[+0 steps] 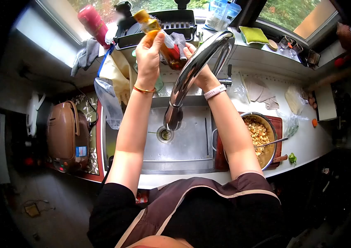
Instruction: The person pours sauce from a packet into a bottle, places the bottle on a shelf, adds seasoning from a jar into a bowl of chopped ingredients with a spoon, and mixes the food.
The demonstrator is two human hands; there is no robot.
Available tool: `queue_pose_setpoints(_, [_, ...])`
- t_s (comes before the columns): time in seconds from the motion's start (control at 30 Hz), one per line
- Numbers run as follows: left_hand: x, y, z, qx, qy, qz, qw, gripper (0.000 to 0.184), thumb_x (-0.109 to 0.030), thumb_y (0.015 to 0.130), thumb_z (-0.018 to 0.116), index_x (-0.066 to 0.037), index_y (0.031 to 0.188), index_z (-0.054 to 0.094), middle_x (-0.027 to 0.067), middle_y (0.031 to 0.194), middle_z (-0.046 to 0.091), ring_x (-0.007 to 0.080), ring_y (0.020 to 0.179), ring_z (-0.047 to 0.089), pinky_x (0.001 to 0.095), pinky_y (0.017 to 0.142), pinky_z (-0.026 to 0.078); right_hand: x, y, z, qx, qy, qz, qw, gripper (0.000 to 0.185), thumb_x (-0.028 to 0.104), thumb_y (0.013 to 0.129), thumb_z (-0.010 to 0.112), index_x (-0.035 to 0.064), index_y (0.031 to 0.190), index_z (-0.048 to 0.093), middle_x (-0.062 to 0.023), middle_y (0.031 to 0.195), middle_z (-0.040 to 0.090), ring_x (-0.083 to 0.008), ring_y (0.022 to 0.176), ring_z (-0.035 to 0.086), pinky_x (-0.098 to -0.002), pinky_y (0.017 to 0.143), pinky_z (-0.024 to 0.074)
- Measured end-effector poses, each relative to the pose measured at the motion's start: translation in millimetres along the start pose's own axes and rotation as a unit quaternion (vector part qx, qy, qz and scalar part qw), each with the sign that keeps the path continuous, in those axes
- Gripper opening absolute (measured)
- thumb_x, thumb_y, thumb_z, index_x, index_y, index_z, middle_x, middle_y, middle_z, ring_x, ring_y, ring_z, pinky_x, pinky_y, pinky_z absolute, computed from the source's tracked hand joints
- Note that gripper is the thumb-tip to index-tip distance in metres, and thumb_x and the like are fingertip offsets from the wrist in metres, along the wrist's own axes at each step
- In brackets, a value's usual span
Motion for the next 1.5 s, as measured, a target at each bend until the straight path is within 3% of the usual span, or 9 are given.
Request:
queue_pose_setpoints(0.23, [-17.8, 8.0, 9.1, -0.156, 0.4, 0.19, 0.883, 0.026, -0.023, 0.081, 0.069, 0.001, 0.082, 0.06, 0.0068, 0.069, 0.062, 0.0156, 0.061, 0.057, 0.028, 0.06, 0.045, 2.2, -20.1, 15.1, -0.117, -0.305, -0.251, 0.911, 0.034, 0.008, 0.093, 0.048, -0.0037, 0.125, 0.045, -0.01, 0.117, 0.054, -0.0185, 0.106, 0.052, -0.0283, 0.092, 0.0408])
queue_pose_setpoints(0.3, [-15.2, 12.0, 7.0, -0.171, 0.426, 0.214, 0.862, 0.027, -0.025, 0.078, 0.071, 0.001, 0.079, 0.061, 0.01, 0.066, 0.062, 0.0208, 0.059, 0.057, 0.0315, 0.059, 0.045, -4.4, -21.0, 29.2, -0.061, -0.413, -0.337, 0.844, 0.044, 0.009, 0.093, 0.047, -0.0025, 0.134, 0.036, -0.0122, 0.142, 0.033, -0.0175, 0.129, 0.032, -0.0284, 0.105, 0.0262])
queue_pose_setpoints(0.37, [-0.3, 17.1, 0.8, -0.137, 0.412, 0.165, 0.886, 0.025, -0.022, 0.079, 0.07, 0.001, 0.082, 0.062, 0.0078, 0.068, 0.063, 0.0166, 0.06, 0.057, 0.0297, 0.059, 0.045, 4.9, -20.9, 30.1, -0.121, -0.445, -0.367, 0.808, 0.035, 0.007, 0.09, 0.048, -0.0032, 0.123, 0.047, -0.0174, 0.121, 0.053, -0.0254, 0.105, 0.053, -0.0343, 0.089, 0.041])
queue_pose_setpoints(0.47, [15.7, 13.0, 0.6, -0.001, 0.199, -0.014, 0.98, 0.018, -0.014, 0.085, 0.065, 0.002, 0.092, 0.061, 0.0028, 0.081, 0.064, 0.0066, 0.069, 0.056, 0.0224, 0.062, 0.046, -15.0, 4.8, -15.3, -0.157, -0.293, -0.179, 0.926, 0.029, 0.019, 0.093, 0.044, -0.0022, 0.109, 0.055, -0.0031, 0.093, 0.059, -0.0116, 0.085, 0.053, -0.024, 0.08, 0.0413])
queue_pose_setpoints(0.63, [26.6, 16.0, 11.1, 0.193, -0.025, -0.178, 0.965, 0.031, -0.018, 0.086, 0.063, 0.003, 0.108, 0.059, 0.0063, 0.098, 0.064, 0.0117, 0.088, 0.058, 0.0253, 0.084, 0.043, -3.3, 9.5, -7.7, 0.024, 0.066, 0.091, 0.993, 0.042, 0.026, 0.092, 0.047, 0.0019, 0.126, 0.043, -0.0139, 0.113, 0.058, -0.0231, 0.096, 0.06, -0.0351, 0.085, 0.0501])
queue_pose_setpoints(0.77, [24.9, 27.6, 19.9, 0.24, 0.115, -0.143, 0.953, 0.04, -0.021, 0.086, 0.063, 0.002, 0.117, 0.055, 0.0083, 0.106, 0.063, 0.014, 0.091, 0.059, 0.0255, 0.087, 0.043, -12.3, 16.4, -28.8, 0.044, 0.113, 0.059, 0.991, 0.024, 0.023, 0.091, 0.051, 0.0069, 0.109, 0.051, -0.0131, 0.106, 0.06, -0.0212, 0.095, 0.061, -0.0376, 0.083, 0.0512])
queue_pose_setpoints(0.9, [-24.7, 3.5, 22.9, 0.027, 0.554, 0.199, 0.808, 0.039, -0.023, 0.068, 0.077, -0.002, 0.097, 0.063, 0.0119, 0.083, 0.06, 0.0207, 0.07, 0.058, 0.0307, 0.064, 0.047, -12.7, 12.2, -22.9, -0.023, 0.125, -0.031, 0.991, 0.011, 0.021, 0.091, 0.052, 0.0106, 0.09, 0.05, -0.007, 0.095, 0.06, -0.0174, 0.089, 0.061, -0.0378, 0.077, 0.0527])
queue_pose_setpoints(1.03, [-19.6, -32.2, 29.6, 0.045, 0.608, 0.17, 0.774, 0.037, -0.03, 0.073, 0.071, -0.001, 0.094, 0.06, 0.0139, 0.081, 0.061, 0.028, 0.075, 0.061, 0.0364, 0.067, 0.048, -16.0, 17.0, -21.3, 0.028, 0.061, -0.093, 0.993, 0.023, 0.015, 0.092, 0.05, 0.0075, 0.113, 0.045, -0.0033, 0.09, 0.057, -0.0135, 0.077, 0.059, -0.0278, 0.068, 0.0527])
queue_pose_setpoints(1.5, [20.3, -42.0, -4.5, 0.17, 0.335, -0.064, 0.925, 0.033, -0.017, 0.073, 0.073, 0.002, 0.095, 0.058, 0.0114, 0.082, 0.063, 0.0184, 0.074, 0.062, 0.0295, 0.069, 0.049, 7.3, 22.9, 4.4, -0.074, 0.012, -0.083, 0.994, 0.033, 0.035, 0.091, 0.052, 0.0038, 0.1, 0.06, -0.0062, 0.084, 0.065, -0.0146, 0.067, 0.062, -0.0284, 0.059, 0.0535])
Point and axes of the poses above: each hand's wrist, its own y-axis towards the middle knuckle, its own z-axis out of the palm, x = y × z, the point moved 7 cm from there along y, towards the middle knuckle
